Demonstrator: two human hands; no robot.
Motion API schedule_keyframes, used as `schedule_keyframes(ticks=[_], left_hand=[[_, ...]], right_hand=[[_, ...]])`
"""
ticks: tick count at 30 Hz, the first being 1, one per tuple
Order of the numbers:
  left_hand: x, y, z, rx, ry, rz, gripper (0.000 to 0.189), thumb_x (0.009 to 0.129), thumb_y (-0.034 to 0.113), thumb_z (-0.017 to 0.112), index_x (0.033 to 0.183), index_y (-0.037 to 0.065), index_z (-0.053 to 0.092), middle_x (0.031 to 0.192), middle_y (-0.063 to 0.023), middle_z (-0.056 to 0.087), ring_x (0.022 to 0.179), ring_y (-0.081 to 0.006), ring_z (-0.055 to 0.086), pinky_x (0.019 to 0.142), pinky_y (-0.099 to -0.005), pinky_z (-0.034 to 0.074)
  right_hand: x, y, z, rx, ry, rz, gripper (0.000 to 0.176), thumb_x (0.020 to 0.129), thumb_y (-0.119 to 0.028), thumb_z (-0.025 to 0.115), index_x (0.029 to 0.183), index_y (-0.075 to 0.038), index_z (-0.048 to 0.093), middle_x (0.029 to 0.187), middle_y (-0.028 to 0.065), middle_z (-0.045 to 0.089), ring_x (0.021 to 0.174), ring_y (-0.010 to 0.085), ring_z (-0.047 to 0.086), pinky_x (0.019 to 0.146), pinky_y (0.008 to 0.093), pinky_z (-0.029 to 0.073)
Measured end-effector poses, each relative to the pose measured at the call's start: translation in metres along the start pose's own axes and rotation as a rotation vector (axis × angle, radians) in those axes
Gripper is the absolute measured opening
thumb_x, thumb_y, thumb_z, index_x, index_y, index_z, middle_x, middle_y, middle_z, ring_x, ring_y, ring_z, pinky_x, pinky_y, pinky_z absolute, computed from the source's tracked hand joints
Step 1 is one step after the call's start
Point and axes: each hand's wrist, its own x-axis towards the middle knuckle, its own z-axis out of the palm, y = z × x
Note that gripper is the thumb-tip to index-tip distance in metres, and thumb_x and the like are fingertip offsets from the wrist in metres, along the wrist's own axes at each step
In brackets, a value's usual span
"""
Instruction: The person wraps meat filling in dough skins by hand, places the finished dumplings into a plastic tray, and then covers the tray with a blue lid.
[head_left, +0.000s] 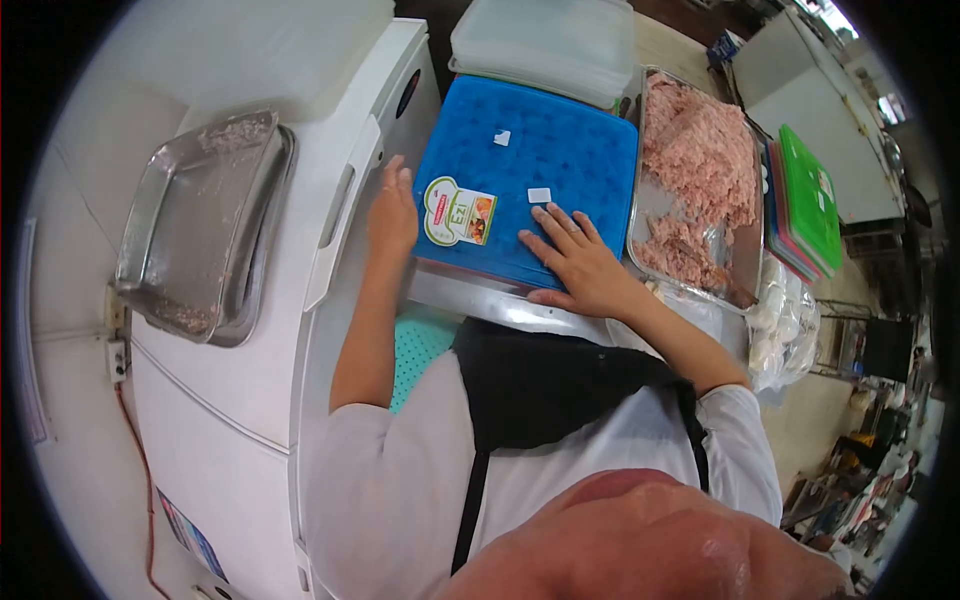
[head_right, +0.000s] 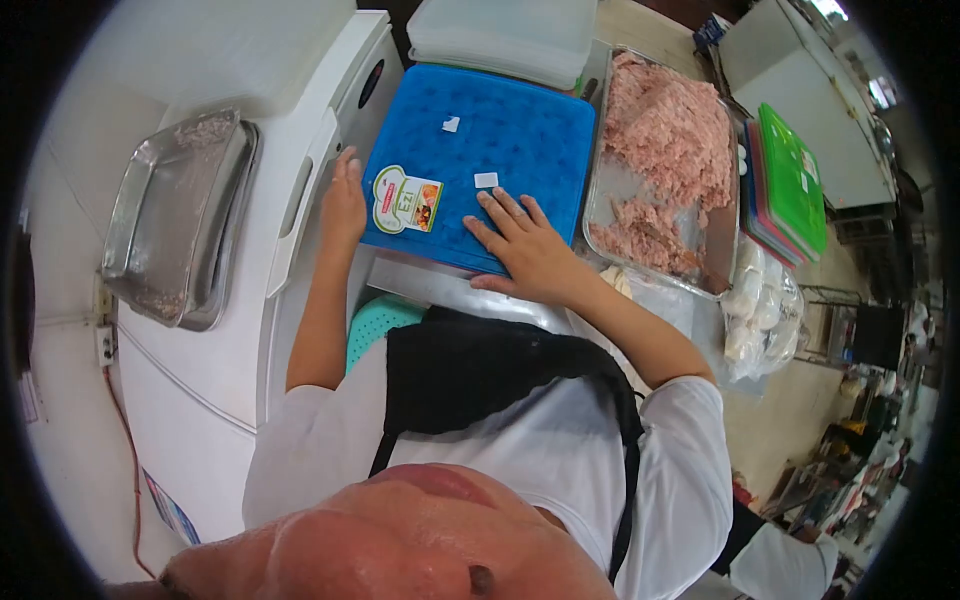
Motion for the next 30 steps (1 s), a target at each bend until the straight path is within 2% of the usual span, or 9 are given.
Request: schedule_keyframes(ticks=[3,6,9,12,15,20,23,26,30], left_hand=[[0.002,-0.013,0.007,-0.070,0.094,0.112,0.039,0.100,0.033,0.033,0.131,0.012,0.046,0.117,-0.0213,0.059,0.102,-0.0418,0.058,0.088,-0.0459,0.045],[0.004,-0.015,0.007,-0.095,0.079,0.134,0.040,0.100,0.033,0.034,0.130,0.010,0.047,0.122,-0.0201,0.057,0.105,-0.0402,0.057,0.087,-0.0447,0.045],[0.004,-0.011,0.005,-0.094,0.126,0.211,0.039,0.100,0.031,0.037,0.129,0.007,0.047,0.127,-0.0192,0.053,0.109,-0.0358,0.057,0.088,-0.0416,0.045],[0.002,0.002,-0.002,-0.155,0.055,0.107,0.039,0.098,0.027,0.041,0.129,0.004,0.047,0.130,-0.0178,0.051,0.114,-0.0316,0.054,0.090,-0.0382,0.045],[0.004,-0.002,0.002,-0.213,0.149,0.237,0.038,0.097,0.024,0.045,0.129,0.003,0.047,0.128,-0.0181,0.053,0.115,-0.0302,0.053,0.091,-0.0368,0.044],[0.007,-0.010,0.006,-0.211,0.167,0.230,0.037,0.096,0.021,0.047,0.127,0.000,0.049,0.128,-0.0194,0.052,0.118,-0.0315,0.050,0.097,-0.0384,0.041],[0.006,-0.008,0.006,-0.252,0.128,0.198,0.036,0.096,0.021,0.047,0.125,0.000,0.051,0.127,-0.0188,0.053,0.117,-0.0318,0.051,0.098,-0.0385,0.040],[0.010,-0.017,0.010,-0.263,0.104,0.203,0.035,0.096,0.022,0.047,0.123,0.000,0.053,0.123,-0.0184,0.054,0.114,-0.0315,0.052,0.097,-0.0384,0.041],[0.008,-0.013,0.007,-0.251,0.089,0.192,0.034,0.096,0.022,0.047,0.121,0.001,0.055,0.118,-0.0176,0.056,0.111,-0.0302,0.054,0.094,-0.0381,0.042]], right_hand=[[0.002,-0.003,-0.005,-0.056,-0.096,-0.040,0.090,0.076,-0.061,0.060,0.142,-0.006,0.034,0.148,0.0256,0.023,0.138,0.0427,0.019,0.109,0.0570,0.019],[0.004,-0.003,-0.010,-0.103,-0.102,-0.052,0.082,0.078,-0.059,0.060,0.138,-0.008,0.039,0.145,0.0242,0.029,0.135,0.0408,0.027,0.106,0.0557,0.024],[0.006,-0.002,0.000,-0.049,0.064,-0.034,0.071,0.080,-0.054,0.061,0.133,-0.010,0.046,0.142,0.0220,0.036,0.131,0.0380,0.035,0.105,0.0526,0.028],[0.007,0.010,0.001,0.046,0.149,-0.049,0.059,0.082,-0.047,0.062,0.127,-0.011,0.051,0.137,0.0203,0.042,0.124,0.0363,0.044,0.102,0.0502,0.032],[0.033,0.067,-0.009,-0.011,0.274,0.008,0.054,0.082,-0.037,0.065,0.127,-0.010,0.050,0.137,0.0218,0.040,0.116,0.0390,0.049,0.094,0.0458,0.042],[0.084,0.178,-0.047,-0.090,0.506,0.313,0.055,0.087,-0.033,0.061,0.133,-0.010,0.043,0.140,0.0209,0.038,0.112,0.0384,0.052,0.090,0.0444,0.046],[0.100,0.223,-0.046,-0.154,0.546,0.343,0.048,0.088,-0.033,0.059,0.128,-0.009,0.047,0.132,0.0198,0.045,0.105,0.0377,0.055,0.086,0.0435,0.048],[0.105,0.251,-0.044,-0.038,0.300,0.412,0.033,0.089,-0.031,0.057,0.110,-0.006,0.056,0.113,0.0184,0.056,0.096,0.0383,0.058,0.081,0.0442,0.048],[0.112,0.278,-0.049,-0.015,0.370,0.245,0.025,0.090,-0.027,0.057,0.093,-0.002,0.057,0.089,0.0168,0.060,0.090,0.0378,0.058,0.075,0.0442,0.047]])
